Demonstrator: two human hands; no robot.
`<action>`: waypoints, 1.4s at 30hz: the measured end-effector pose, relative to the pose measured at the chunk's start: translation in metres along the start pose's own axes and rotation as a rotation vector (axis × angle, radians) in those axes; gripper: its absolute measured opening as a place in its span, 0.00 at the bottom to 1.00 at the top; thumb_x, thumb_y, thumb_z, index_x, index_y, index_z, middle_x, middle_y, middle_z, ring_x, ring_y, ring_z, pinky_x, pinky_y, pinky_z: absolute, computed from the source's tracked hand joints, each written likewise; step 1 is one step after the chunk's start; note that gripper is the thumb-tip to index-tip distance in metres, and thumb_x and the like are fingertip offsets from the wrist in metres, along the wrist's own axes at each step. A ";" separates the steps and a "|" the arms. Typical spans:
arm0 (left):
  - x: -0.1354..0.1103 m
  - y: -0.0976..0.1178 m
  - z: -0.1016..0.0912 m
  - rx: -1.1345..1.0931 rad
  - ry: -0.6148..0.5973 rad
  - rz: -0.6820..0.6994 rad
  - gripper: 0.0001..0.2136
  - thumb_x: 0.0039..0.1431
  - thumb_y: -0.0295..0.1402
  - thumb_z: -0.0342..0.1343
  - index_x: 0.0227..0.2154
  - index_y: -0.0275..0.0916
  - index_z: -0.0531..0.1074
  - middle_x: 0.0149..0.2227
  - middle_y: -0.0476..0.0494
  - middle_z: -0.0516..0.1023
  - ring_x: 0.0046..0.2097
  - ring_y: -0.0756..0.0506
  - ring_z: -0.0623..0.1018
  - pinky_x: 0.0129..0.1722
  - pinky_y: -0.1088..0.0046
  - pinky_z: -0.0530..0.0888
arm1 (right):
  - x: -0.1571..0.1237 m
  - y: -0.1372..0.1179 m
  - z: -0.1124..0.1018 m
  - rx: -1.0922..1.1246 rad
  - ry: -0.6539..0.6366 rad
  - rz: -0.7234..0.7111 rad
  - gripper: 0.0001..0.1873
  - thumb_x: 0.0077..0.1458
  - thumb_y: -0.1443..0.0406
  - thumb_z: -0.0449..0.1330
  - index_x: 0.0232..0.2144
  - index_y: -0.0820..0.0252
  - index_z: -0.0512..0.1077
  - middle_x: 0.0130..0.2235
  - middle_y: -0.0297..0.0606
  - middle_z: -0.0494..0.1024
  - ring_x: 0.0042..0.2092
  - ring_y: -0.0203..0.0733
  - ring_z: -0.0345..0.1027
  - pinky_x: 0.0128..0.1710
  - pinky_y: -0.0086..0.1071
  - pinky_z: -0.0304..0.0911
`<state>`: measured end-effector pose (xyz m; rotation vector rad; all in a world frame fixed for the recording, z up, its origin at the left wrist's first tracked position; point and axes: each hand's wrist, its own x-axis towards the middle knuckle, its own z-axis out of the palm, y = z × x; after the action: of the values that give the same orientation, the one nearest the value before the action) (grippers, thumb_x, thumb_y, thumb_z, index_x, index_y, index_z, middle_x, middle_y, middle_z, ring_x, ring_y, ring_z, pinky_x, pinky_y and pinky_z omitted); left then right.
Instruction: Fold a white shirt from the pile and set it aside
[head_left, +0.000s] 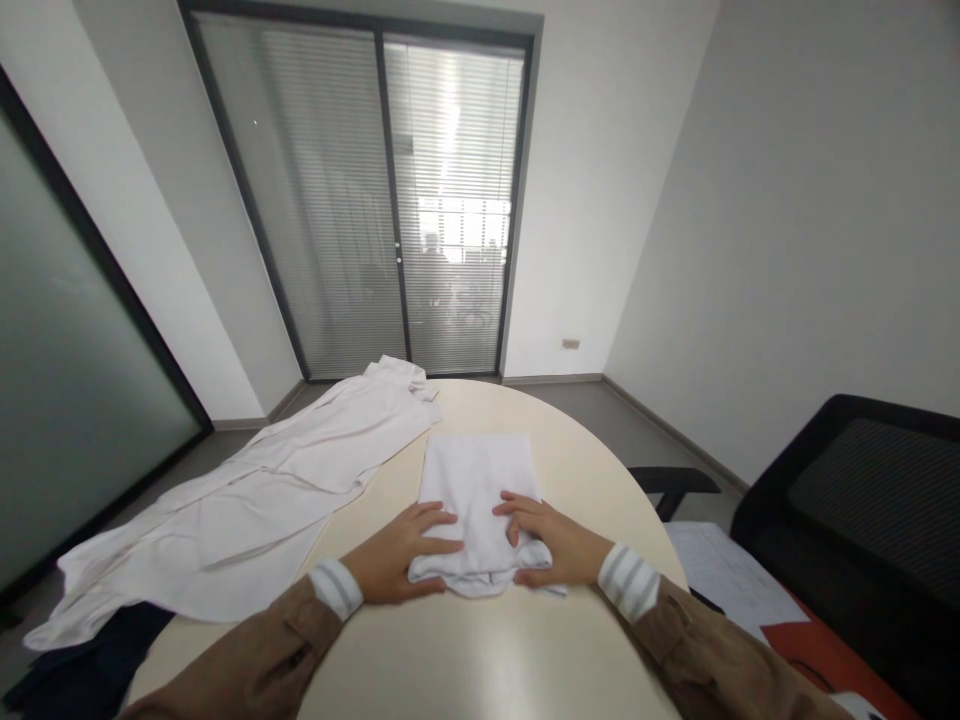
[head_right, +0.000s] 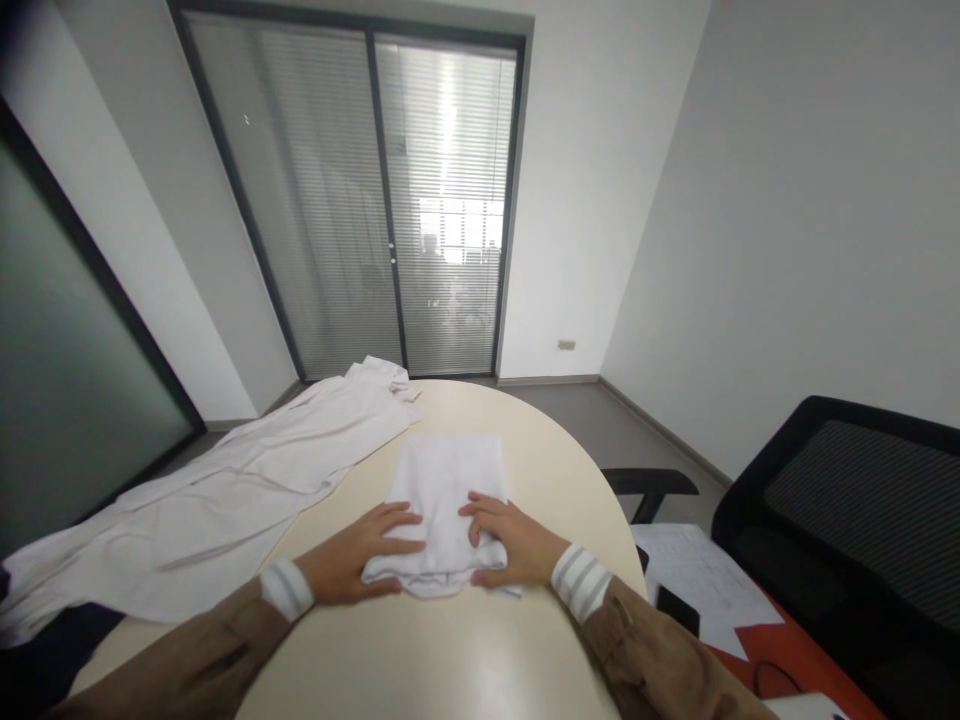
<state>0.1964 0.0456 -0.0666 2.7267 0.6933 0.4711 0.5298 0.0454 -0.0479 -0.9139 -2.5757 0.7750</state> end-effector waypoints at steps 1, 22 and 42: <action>0.003 -0.007 0.000 -0.006 0.013 -0.023 0.24 0.60 0.46 0.59 0.59 0.48 0.70 0.64 0.37 0.65 0.66 0.32 0.61 0.64 0.47 0.60 | 0.004 0.005 -0.001 0.007 0.033 -0.008 0.21 0.47 0.52 0.70 0.39 0.56 0.70 0.62 0.48 0.66 0.69 0.57 0.46 0.64 0.53 0.50; 0.007 -0.002 -0.013 0.027 -0.087 -0.049 0.23 0.56 0.50 0.60 0.54 0.52 0.74 0.63 0.41 0.68 0.66 0.28 0.60 0.63 0.39 0.52 | 0.008 0.012 0.000 0.274 0.111 -0.087 0.13 0.50 0.55 0.68 0.26 0.57 0.73 0.46 0.44 0.78 0.59 0.53 0.62 0.58 0.49 0.57; 0.030 -0.089 0.003 -0.027 0.568 -0.547 0.24 0.60 0.29 0.47 0.60 0.34 0.66 0.58 0.36 0.73 0.59 0.40 0.72 0.62 0.56 0.65 | 0.031 0.091 -0.025 0.231 0.576 0.230 0.31 0.47 0.66 0.63 0.56 0.56 0.69 0.55 0.43 0.74 0.54 0.48 0.69 0.54 0.44 0.65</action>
<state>0.1861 0.1351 -0.0939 2.2234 1.4938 1.1014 0.5618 0.1347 -0.0767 -1.1668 -1.8681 0.7179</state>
